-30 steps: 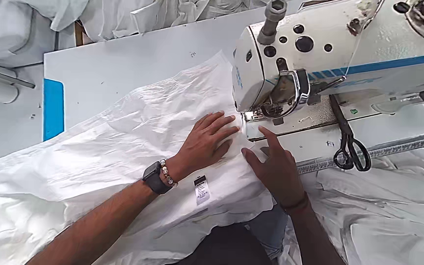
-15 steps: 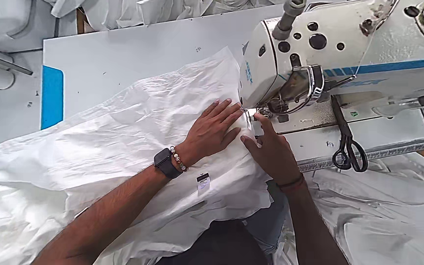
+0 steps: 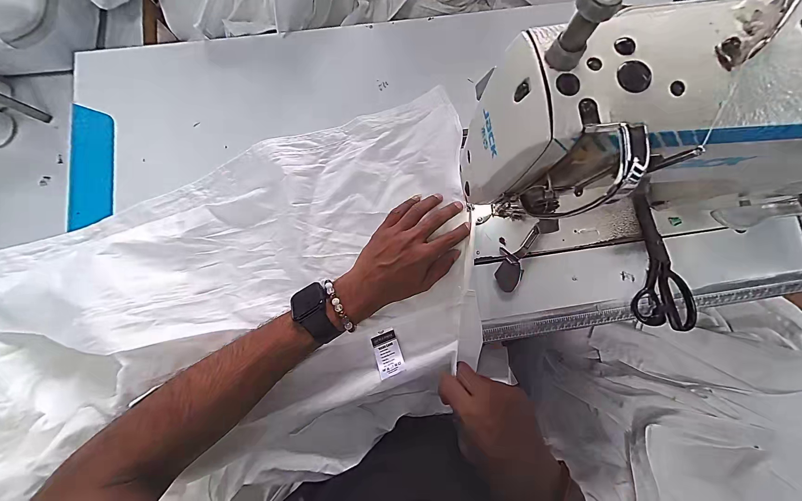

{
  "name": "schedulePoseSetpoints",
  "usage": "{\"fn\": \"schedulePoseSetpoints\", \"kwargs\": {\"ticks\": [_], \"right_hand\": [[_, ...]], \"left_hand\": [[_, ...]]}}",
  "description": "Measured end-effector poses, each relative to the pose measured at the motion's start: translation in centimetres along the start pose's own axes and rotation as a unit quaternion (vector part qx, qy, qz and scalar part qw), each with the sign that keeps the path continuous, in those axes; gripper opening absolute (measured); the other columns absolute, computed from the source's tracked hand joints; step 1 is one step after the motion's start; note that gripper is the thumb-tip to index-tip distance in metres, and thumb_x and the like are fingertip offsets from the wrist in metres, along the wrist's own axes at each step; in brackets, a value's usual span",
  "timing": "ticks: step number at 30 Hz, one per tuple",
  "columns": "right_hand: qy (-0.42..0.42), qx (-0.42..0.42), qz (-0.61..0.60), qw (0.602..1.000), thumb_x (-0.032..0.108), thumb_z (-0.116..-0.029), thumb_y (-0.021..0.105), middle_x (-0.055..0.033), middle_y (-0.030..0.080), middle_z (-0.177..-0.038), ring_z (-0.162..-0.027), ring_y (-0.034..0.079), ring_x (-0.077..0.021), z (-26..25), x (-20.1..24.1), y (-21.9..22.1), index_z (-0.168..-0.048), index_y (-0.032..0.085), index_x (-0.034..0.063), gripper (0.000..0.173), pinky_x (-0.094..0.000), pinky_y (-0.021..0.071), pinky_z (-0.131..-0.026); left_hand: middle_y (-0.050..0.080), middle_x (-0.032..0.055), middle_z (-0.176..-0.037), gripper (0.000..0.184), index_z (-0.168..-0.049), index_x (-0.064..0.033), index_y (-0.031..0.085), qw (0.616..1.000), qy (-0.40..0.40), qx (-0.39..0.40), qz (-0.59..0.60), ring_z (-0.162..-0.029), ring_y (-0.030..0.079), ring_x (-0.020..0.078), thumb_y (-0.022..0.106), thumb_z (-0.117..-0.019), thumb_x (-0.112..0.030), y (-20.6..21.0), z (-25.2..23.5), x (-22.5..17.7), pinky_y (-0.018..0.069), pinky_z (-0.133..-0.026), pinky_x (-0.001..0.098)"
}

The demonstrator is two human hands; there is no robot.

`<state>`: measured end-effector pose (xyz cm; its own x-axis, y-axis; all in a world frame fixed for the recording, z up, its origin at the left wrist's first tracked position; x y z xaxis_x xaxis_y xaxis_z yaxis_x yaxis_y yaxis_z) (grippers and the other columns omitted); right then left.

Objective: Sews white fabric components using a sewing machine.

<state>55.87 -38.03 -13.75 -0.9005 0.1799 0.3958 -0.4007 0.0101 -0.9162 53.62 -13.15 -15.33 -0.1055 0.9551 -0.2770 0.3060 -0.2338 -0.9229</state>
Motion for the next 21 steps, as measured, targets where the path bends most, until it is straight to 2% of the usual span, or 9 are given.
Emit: {"fn": "schedulePoseSetpoints", "kwargs": {"ticks": [2,4,6,7,9,11,15,19,21], "right_hand": [[0.024,0.173,0.013,0.985,0.007,-0.0839,0.067,-0.0110,0.067,-0.081,-0.057,0.067,-0.0264,-0.1,1.0,2.0,-0.098,0.073,0.0137,0.016,-0.0423,0.0535,-0.044],[0.031,0.284,-0.083,0.955,0.017,-0.0937,0.063,-0.0125,0.070,-0.085,-0.074,0.071,-0.0309,-1.1,0.5,1.5,-0.107,0.071,0.0111,0.016,-0.0495,0.0561,-0.059],[0.017,0.106,-0.227,0.968,0.028,-0.0994,0.062,0.0004,0.070,-0.082,-0.070,0.068,-0.0123,-2.7,-0.9,-0.7,-0.101,0.075,0.0152,0.019,-0.0335,0.0586,-0.061],[0.032,-0.008,-0.268,0.963,0.027,-0.1011,0.060,0.0019,0.070,-0.085,-0.070,0.066,-0.0066,-4.0,-1.6,-2.3,-0.102,0.075,0.0128,0.021,-0.0266,0.0586,-0.061],[0.084,-0.169,-0.235,0.954,0.022,-0.1021,0.056,-0.0013,0.074,-0.100,-0.084,0.071,-0.0058,-6.8,-4.1,-4.8,-0.115,0.074,0.0079,0.026,-0.0257,0.0621,-0.072],[0.151,-0.212,-0.181,0.948,0.021,-0.1047,0.053,-0.0030,0.074,-0.112,-0.094,0.072,-0.0084,-8.9,-7.2,-5.7,-0.128,0.067,0.0084,0.030,-0.0310,0.0629,-0.081],[0.260,-0.234,-0.052,0.935,0.024,-0.1038,0.055,-0.0063,0.071,-0.090,-0.068,0.065,-0.0174,-9.8,-9.2,-6.3,-0.116,0.072,0.0107,0.025,-0.0419,0.0526,-0.060],[0.234,-0.255,0.009,0.938,0.025,-0.1021,0.058,-0.0108,0.067,-0.102,-0.075,0.064,-0.0193,-9.7,-8.5,-4.4,-0.117,0.074,0.0117,0.026,-0.0392,0.0527,-0.063],[0.239,-0.258,0.027,0.936,0.025,-0.1012,0.058,-0.0137,0.065,-0.107,-0.085,0.065,-0.0238,-9.8,-8.2,-3.6,-0.117,0.074,0.0120,0.026,-0.0421,0.0532,-0.070]], "left_hand": [[0.054,0.0045,-0.153,0.041,-0.138,-0.0225,0.066,1.000,-0.004,-0.006,-0.006,-0.145,0.044,0.0290,0.047,-0.1054,-0.038,-0.2,-0.3,-0.2,0.0328,-0.120,0.0502],[0.060,0.0028,-0.145,0.035,-0.125,-0.0173,0.071,0.999,-0.021,-0.015,-0.021,-0.134,0.053,0.0267,0.048,-0.1048,-0.034,-0.7,-0.9,-0.1,0.0409,-0.108,0.0473],[0.064,0.0037,-0.139,0.033,-0.119,-0.0133,0.072,0.999,-0.036,-0.022,-0.023,-0.128,0.057,0.0260,0.048,-0.1052,-0.030,-1.3,-1.7,0.2,0.0436,-0.104,0.0456],[0.065,0.0059,-0.137,0.032,-0.119,-0.0110,0.072,0.999,-0.035,-0.033,-0.019,-0.129,0.056,0.0272,0.048,-0.1047,-0.028,-1.5,-2.0,0.4,0.0430,-0.106,0.0455],[0.063,0.0078,-0.140,0.034,-0.123,-0.0086,0.069,0.998,-0.024,-0.048,-0.014,-0.139,0.051,0.0277,0.048,-0.1050,-0.027,-1.1,-2.7,1.2,0.0376,-0.118,0.0446],[0.057,0.0069,-0.149,0.040,-0.133,-0.0101,0.065,0.999,-0.029,-0.029,-0.004,-0.147,0.043,0.0267,0.045,-0.1067,-0.034,-0.3,-2.9,2.1,0.0301,-0.124,0.0449],[0.051,0.0038,-0.156,0.048,-0.145,-0.0128,0.059,0.999,-0.050,-0.005,0.002,-0.151,0.037,0.0254,0.045,-0.1060,-0.037,-0.3,-2.1,2.4,0.0247,-0.126,0.0464],[0.052,0.0011,-0.155,0.046,-0.143,-0.0163,0.060,0.998,-0.053,-0.020,-0.017,-0.149,0.039,0.0264,0.047,-0.1050,-0.038,0.1,-1.7,2.6,0.0279,-0.124,0.0470],[0.053,-0.0002,-0.154,0.045,-0.143,-0.0270,0.061,0.997,-0.068,-0.026,-0.022,-0.146,0.042,0.0270,0.042,-0.1057,-0.044,0.4,-1.9,2.8,0.0320,-0.120,0.0466]]}}
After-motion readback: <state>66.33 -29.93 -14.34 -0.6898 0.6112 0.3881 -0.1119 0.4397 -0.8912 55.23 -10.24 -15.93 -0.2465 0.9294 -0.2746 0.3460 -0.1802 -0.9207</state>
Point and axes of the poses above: each hand's wrist, its own z-axis away from the middle knuckle, its own y-axis out of the palm, x = y × z, the point moved 3 cm from there along -z, towards the middle knuckle
